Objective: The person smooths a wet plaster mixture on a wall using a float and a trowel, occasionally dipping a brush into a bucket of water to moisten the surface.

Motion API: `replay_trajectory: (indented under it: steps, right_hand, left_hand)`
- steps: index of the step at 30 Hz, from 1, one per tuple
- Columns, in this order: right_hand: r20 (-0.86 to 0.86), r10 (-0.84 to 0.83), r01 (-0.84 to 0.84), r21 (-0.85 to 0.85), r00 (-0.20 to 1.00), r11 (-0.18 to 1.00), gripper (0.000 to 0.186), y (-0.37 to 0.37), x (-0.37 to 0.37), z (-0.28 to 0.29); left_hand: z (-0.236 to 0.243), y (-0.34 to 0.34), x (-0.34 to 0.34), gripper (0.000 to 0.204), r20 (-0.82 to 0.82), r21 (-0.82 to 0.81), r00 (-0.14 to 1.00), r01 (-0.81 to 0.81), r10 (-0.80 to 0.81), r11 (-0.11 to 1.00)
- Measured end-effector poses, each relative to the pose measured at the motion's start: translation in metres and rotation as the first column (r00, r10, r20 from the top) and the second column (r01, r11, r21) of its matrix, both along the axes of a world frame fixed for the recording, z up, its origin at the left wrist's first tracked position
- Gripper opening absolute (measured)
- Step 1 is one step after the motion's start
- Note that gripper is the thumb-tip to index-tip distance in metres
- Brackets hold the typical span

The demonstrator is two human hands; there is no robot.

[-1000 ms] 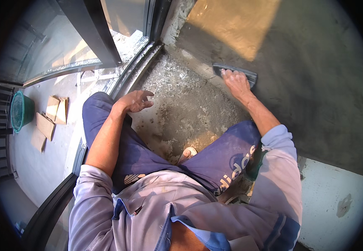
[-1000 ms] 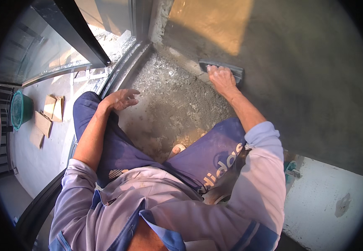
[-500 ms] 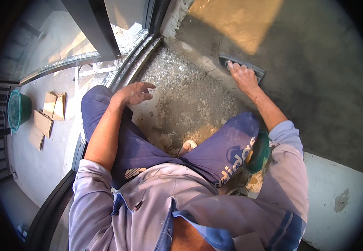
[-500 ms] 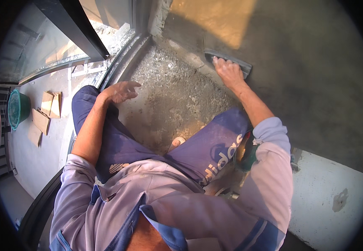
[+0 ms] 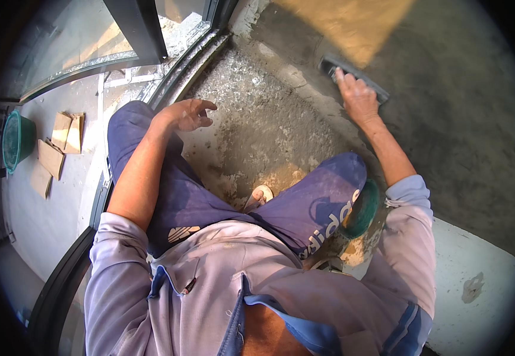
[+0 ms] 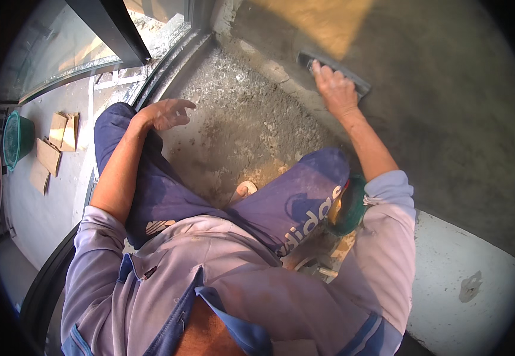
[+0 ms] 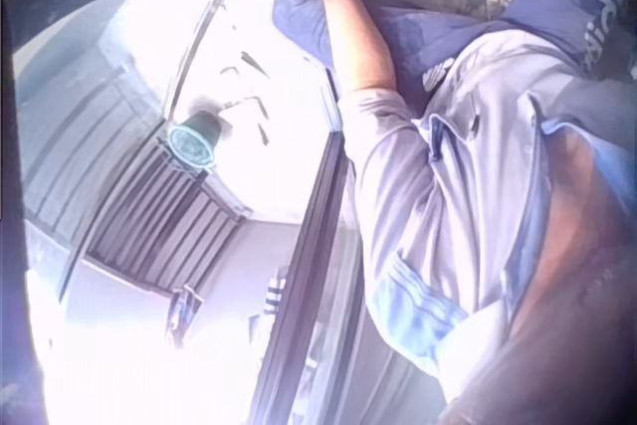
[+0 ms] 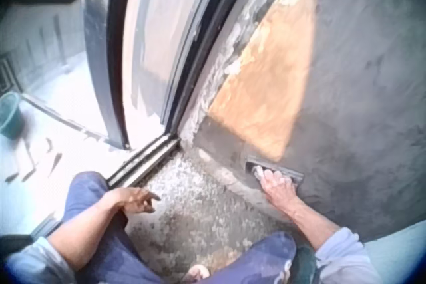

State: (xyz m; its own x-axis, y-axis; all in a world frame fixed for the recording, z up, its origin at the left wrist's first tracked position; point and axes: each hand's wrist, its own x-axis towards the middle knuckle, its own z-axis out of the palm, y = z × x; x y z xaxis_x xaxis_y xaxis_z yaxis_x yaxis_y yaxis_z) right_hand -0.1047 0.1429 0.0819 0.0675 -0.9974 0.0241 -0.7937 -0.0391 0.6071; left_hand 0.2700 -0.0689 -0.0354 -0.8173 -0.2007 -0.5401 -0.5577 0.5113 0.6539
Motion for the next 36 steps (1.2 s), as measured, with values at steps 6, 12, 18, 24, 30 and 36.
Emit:
replay_trajectory:
  steps: [6, 12, 18, 24, 30, 36]
  right_hand:
    - [0.084, 0.095, -0.086, -0.102, 0.992, 0.991, 0.052, -0.041, 0.025, 0.024]
    - [0.083, 0.044, -0.050, 0.082, 0.996, 0.995, 0.053, -0.021, 0.000, -0.046]
    - [0.065, 0.002, 0.000, -0.044, 0.998, 0.999, 0.056, -0.047, 0.023, -0.003]
    - [0.148, -0.058, 0.059, -0.005, 0.987, 0.998, 0.044, -0.029, 0.015, -0.040]
    - [0.435, -0.173, 0.263, -0.155, 0.884, 0.952, 0.041, -0.016, 0.043, -0.031]
    - [0.896, -0.374, 0.631, 0.150, 0.238, 0.761, 0.045, 0.065, 0.090, -0.024]
  left_hand:
    - [-0.017, 0.005, 0.011, 0.057, 0.002, -0.030, 1.000, -0.012, 0.012, 0.999]
    - [-0.007, 0.010, 0.013, 0.058, -0.064, 0.017, 0.998, 0.010, -0.009, 1.000]
    - [-0.004, 0.025, -0.025, 0.053, -0.198, 0.285, 0.954, -0.164, 0.226, 0.944]
    - [0.022, 0.110, -0.183, 0.066, 0.100, 0.910, 0.658, -0.364, 0.747, 0.199]
    - [-0.004, 0.118, -0.315, 0.054, 0.361, 0.932, 0.328, -0.168, 0.873, -0.322]
    - [0.001, 0.161, -0.344, 0.058, -0.374, 0.607, -0.096, -0.777, 0.922, 0.166]
